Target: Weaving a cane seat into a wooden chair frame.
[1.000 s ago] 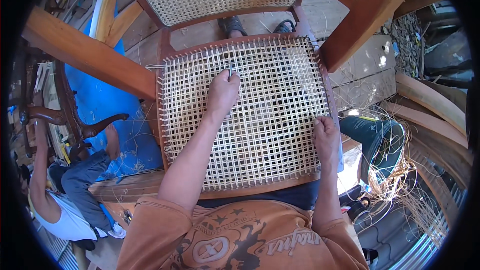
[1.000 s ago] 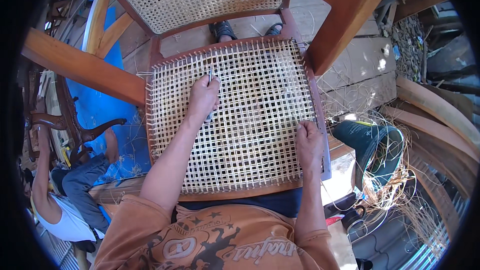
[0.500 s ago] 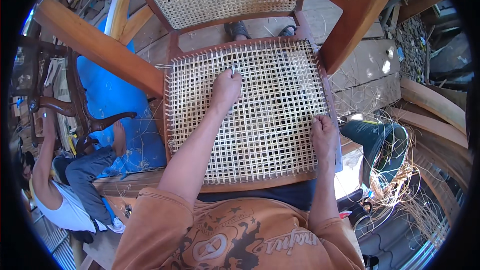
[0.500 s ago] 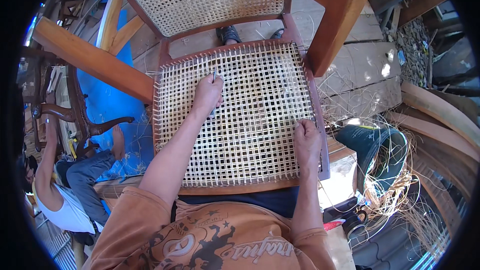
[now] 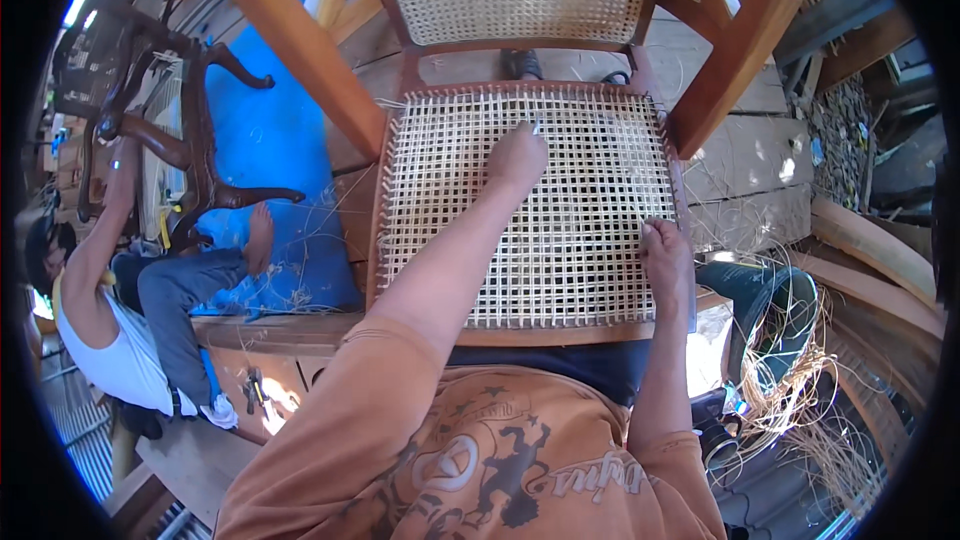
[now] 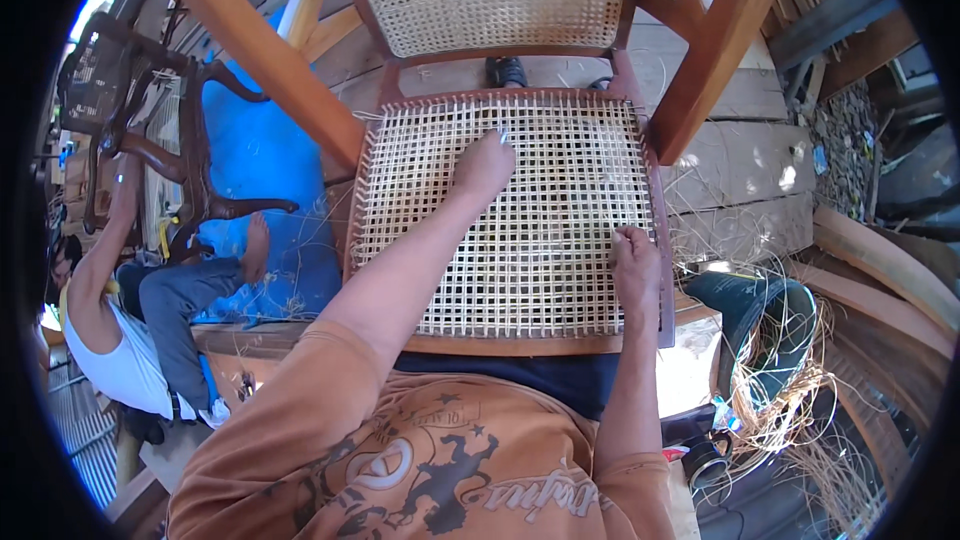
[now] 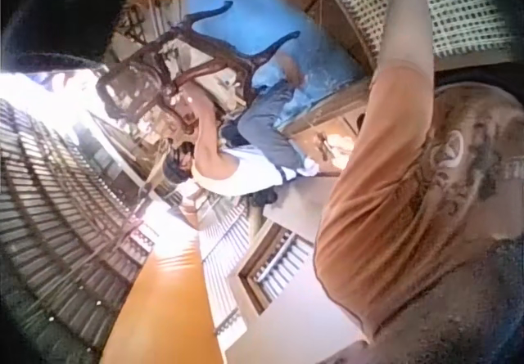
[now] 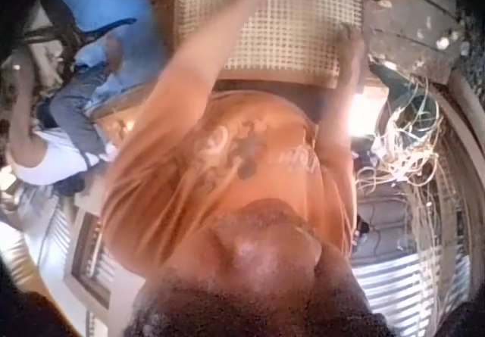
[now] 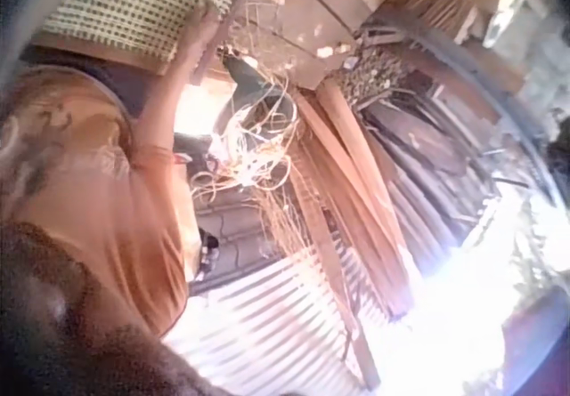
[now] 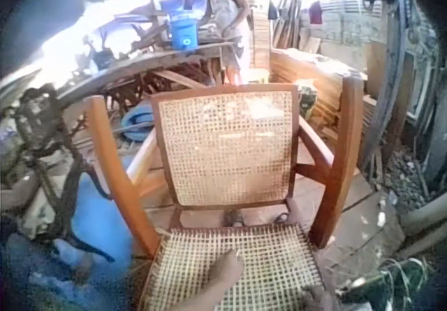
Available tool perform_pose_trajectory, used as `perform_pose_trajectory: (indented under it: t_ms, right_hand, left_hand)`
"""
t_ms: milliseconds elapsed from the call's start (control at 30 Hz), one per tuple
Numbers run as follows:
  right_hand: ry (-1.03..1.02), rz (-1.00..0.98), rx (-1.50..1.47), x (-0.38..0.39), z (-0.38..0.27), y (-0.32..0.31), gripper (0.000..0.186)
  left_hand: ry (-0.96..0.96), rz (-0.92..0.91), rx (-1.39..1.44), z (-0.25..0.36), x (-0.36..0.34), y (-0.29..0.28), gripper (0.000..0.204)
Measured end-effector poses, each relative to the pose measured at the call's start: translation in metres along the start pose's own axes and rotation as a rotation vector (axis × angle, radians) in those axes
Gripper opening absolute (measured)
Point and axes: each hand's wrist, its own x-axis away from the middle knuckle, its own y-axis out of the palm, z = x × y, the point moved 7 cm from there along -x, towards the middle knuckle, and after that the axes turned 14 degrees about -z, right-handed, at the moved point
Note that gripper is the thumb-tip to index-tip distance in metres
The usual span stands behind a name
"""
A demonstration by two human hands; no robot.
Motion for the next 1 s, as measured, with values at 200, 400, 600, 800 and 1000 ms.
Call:
perform_pose_trajectory:
  t_ms: [200, 400, 600, 800, 1000]
  right_hand:
    - [-0.334, -0.143, 0.171, 0.033, -0.096, 0.099, 0.018]
    - [-0.604, -0.323, 0.331, 0.065, -0.149, 0.187, 0.015]
    - [-0.659, -0.235, 0.224, 0.057, -0.143, 0.189, 0.014]
    - [-0.731, -0.229, 0.286, 0.057, -0.139, 0.191, 0.013]
    - [-0.702, -0.254, 0.285, 0.054, -0.14, 0.19, 0.013]
  left_hand:
    - [-0.031, -0.047, -0.347, 0.024, 0.009, 0.019, 0.026]
    - [0.142, 0.065, -0.437, 0.024, 0.008, 0.027, 0.021]
    - [0.187, 0.124, -0.399, 0.021, 0.008, 0.029, 0.018]
    - [0.185, 0.115, -0.377, 0.023, 0.008, 0.027, 0.018]
    - [0.146, 0.058, -0.352, 0.021, 0.005, 0.029, 0.02]
